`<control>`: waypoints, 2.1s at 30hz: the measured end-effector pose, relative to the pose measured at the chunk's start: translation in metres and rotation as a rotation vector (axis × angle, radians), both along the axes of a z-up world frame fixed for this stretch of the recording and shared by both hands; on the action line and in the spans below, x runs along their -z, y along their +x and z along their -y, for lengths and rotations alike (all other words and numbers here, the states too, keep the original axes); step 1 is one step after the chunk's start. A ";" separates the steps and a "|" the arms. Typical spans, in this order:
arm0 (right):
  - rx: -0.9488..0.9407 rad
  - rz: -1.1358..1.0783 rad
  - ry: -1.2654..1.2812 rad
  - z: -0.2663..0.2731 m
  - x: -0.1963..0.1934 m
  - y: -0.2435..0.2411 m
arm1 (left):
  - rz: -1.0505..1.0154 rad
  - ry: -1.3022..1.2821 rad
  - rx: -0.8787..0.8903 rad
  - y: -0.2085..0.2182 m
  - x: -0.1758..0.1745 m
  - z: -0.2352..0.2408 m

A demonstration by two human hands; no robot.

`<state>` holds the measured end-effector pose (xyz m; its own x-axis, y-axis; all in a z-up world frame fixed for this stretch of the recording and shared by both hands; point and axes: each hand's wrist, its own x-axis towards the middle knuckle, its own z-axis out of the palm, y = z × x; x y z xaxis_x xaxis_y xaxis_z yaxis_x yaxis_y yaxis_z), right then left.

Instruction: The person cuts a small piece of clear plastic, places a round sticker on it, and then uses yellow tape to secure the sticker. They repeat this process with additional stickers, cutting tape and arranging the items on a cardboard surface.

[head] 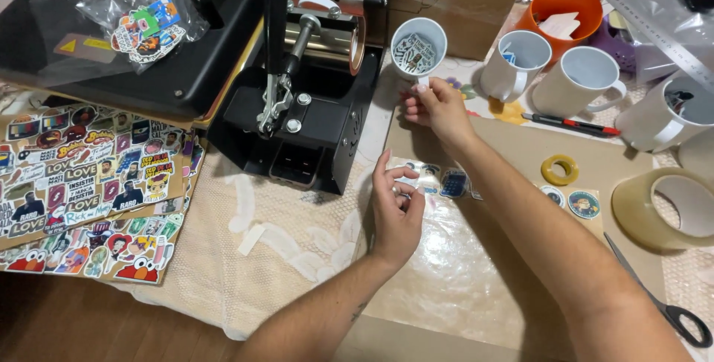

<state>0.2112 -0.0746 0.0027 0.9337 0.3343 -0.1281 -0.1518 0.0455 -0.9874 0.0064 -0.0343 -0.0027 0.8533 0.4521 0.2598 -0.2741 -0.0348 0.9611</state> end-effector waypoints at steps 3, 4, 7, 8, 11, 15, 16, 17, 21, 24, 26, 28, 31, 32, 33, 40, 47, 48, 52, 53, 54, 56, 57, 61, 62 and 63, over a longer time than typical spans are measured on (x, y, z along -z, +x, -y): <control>-0.014 0.109 0.046 0.037 -0.006 -0.028 | 0.003 0.002 0.009 -0.001 0.002 0.000; -0.027 0.176 0.014 0.049 -0.011 -0.039 | 0.005 -0.001 0.006 -0.001 0.002 0.000; -0.043 0.296 -0.040 0.083 -0.020 -0.062 | 0.010 -0.001 0.014 0.001 0.003 0.000; -0.061 0.348 -0.060 0.093 -0.021 -0.069 | 0.012 0.002 0.010 0.001 0.004 -0.001; -0.050 0.371 -0.102 0.112 -0.034 -0.086 | 0.009 -0.017 0.024 0.001 0.009 -0.002; 0.001 0.336 -0.055 0.121 -0.036 -0.090 | -0.009 -0.005 0.041 0.000 0.007 -0.003; 0.018 0.337 -0.049 0.122 -0.038 -0.089 | -0.010 -0.016 0.039 0.001 0.008 -0.003; 0.035 0.338 -0.043 0.123 -0.041 -0.088 | -0.011 -0.027 0.037 0.001 0.009 -0.002; 0.021 0.317 -0.103 0.100 -0.050 -0.066 | -0.023 -0.021 0.052 -0.001 0.008 -0.002; 0.035 0.148 -0.081 0.068 -0.043 -0.036 | -0.026 -0.003 0.055 0.000 0.006 -0.001; 0.069 -0.018 -0.033 0.042 -0.014 0.001 | -0.039 0.008 0.049 0.001 0.008 -0.002; 0.092 -0.026 -0.010 0.017 -0.002 0.022 | -0.051 -0.003 0.055 0.000 0.006 -0.003; 0.127 -0.015 -0.012 -0.005 0.000 0.034 | -0.064 -0.019 0.063 0.002 0.005 -0.005; 0.134 -0.002 -0.035 -0.010 0.000 0.033 | -0.072 -0.024 0.059 0.002 0.006 -0.006; 0.145 -0.002 -0.037 -0.004 -0.008 0.030 | -0.072 -0.025 0.070 0.002 0.005 -0.005; 0.502 0.866 -0.756 0.110 -0.052 0.010 | -0.134 -0.100 0.025 0.000 -0.003 0.000; 0.616 0.501 -1.044 0.231 -0.042 0.035 | -0.167 -0.091 0.031 -0.002 -0.009 0.001; 0.617 0.501 -1.044 0.234 -0.032 0.039 | -0.166 -0.090 0.031 -0.002 -0.007 0.001; 0.592 0.357 -0.775 0.239 -0.009 0.054 | -0.164 -0.104 0.026 -0.001 -0.007 0.000; 0.628 0.319 -0.611 0.239 -0.005 0.054 | -0.163 -0.103 0.025 -0.001 -0.007 0.000; 0.629 0.319 -0.609 0.239 -0.005 0.051 | -0.163 -0.101 0.025 -0.001 -0.007 0.000; 0.562 0.315 -0.484 0.239 -0.006 0.045 | -0.163 -0.090 0.017 0.000 -0.007 0.000; 0.564 0.314 -0.484 0.244 0.000 0.046 | -0.163 -0.089 0.019 0.000 -0.007 -0.001; 0.494 0.515 -0.555 0.249 -0.002 0.029 | -0.144 -0.041 0.084 -0.001 -0.005 -0.003; 0.466 0.512 -0.598 0.247 -0.011 0.022 | -0.136 -0.039 0.089 0.001 -0.005 -0.003; 0.467 0.514 -0.599 0.246 -0.016 0.016 | -0.134 -0.040 0.090 0.001 -0.005 -0.003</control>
